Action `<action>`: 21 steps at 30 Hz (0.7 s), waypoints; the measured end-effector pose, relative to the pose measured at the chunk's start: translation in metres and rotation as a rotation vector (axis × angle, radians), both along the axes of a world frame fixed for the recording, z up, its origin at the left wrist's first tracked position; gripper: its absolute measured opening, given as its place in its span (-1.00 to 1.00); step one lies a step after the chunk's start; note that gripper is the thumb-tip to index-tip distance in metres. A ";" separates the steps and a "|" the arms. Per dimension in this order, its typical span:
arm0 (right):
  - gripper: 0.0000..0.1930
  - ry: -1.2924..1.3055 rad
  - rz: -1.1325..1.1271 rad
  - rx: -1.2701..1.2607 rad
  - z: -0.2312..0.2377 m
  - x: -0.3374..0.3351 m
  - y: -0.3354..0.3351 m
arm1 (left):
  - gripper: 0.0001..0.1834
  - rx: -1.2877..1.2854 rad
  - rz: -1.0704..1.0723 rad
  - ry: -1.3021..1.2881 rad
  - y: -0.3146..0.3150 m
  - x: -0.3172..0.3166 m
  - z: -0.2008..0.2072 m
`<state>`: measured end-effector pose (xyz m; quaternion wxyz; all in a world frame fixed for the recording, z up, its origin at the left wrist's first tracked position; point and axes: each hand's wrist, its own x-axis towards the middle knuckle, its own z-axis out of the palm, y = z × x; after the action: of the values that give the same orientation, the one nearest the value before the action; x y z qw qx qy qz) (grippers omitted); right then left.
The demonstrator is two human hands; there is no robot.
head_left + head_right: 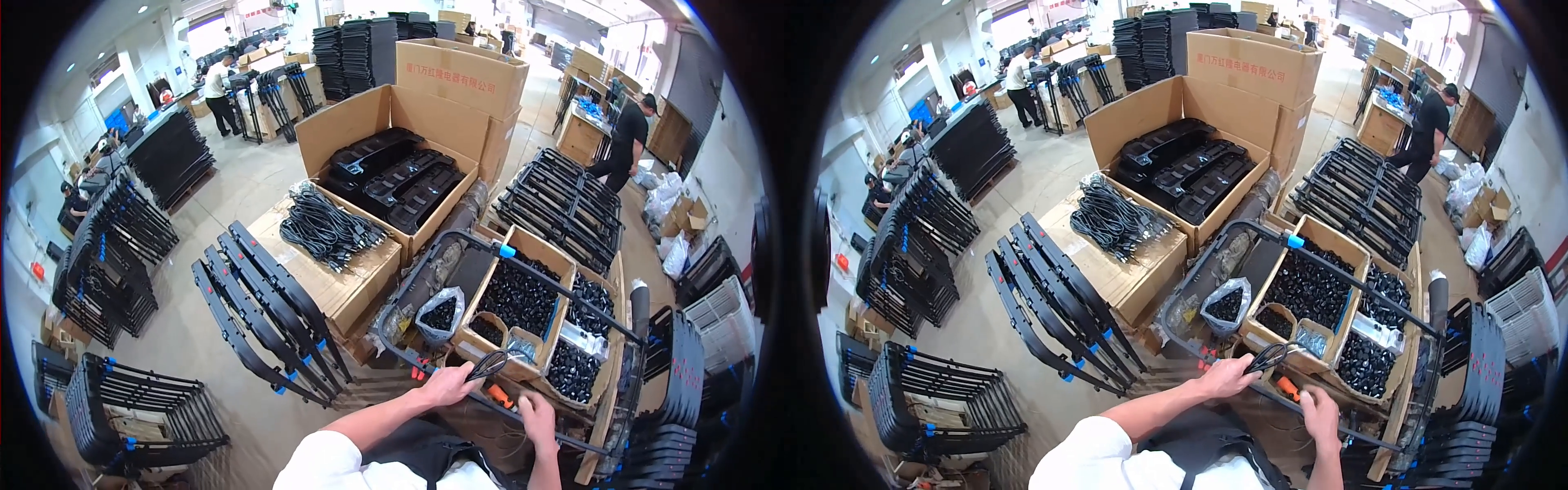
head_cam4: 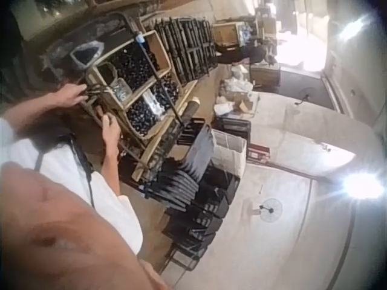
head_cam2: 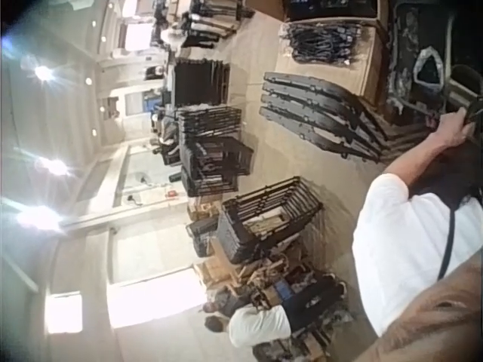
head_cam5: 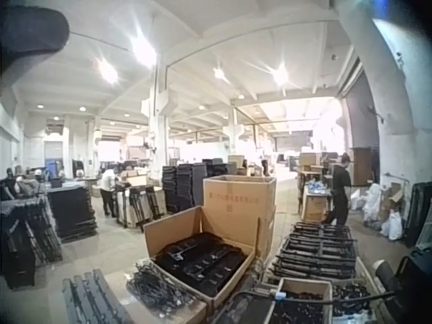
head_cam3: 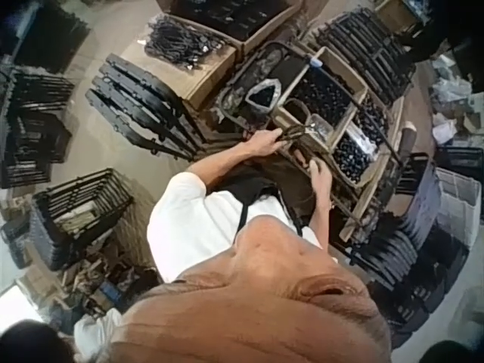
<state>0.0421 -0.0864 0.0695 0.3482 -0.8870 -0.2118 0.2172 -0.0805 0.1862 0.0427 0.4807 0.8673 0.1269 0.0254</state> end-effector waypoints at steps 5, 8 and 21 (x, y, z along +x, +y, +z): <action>-0.58 0.395 0.008 0.570 -0.007 0.011 0.056 | -0.63 -0.131 -0.010 0.075 -0.037 -0.012 0.002; -0.62 0.412 0.029 0.647 0.002 0.014 0.087 | -0.62 -0.235 0.086 0.033 -0.058 -0.031 -0.022; -0.67 0.704 -0.100 0.873 -0.025 0.017 0.149 | -0.57 -0.689 0.011 0.068 -0.030 -0.040 -0.008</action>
<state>0.0595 0.0630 0.0449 0.7424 -0.5437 -0.1105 0.3755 -0.1200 0.1565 0.0346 0.7406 0.6537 0.1487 -0.0450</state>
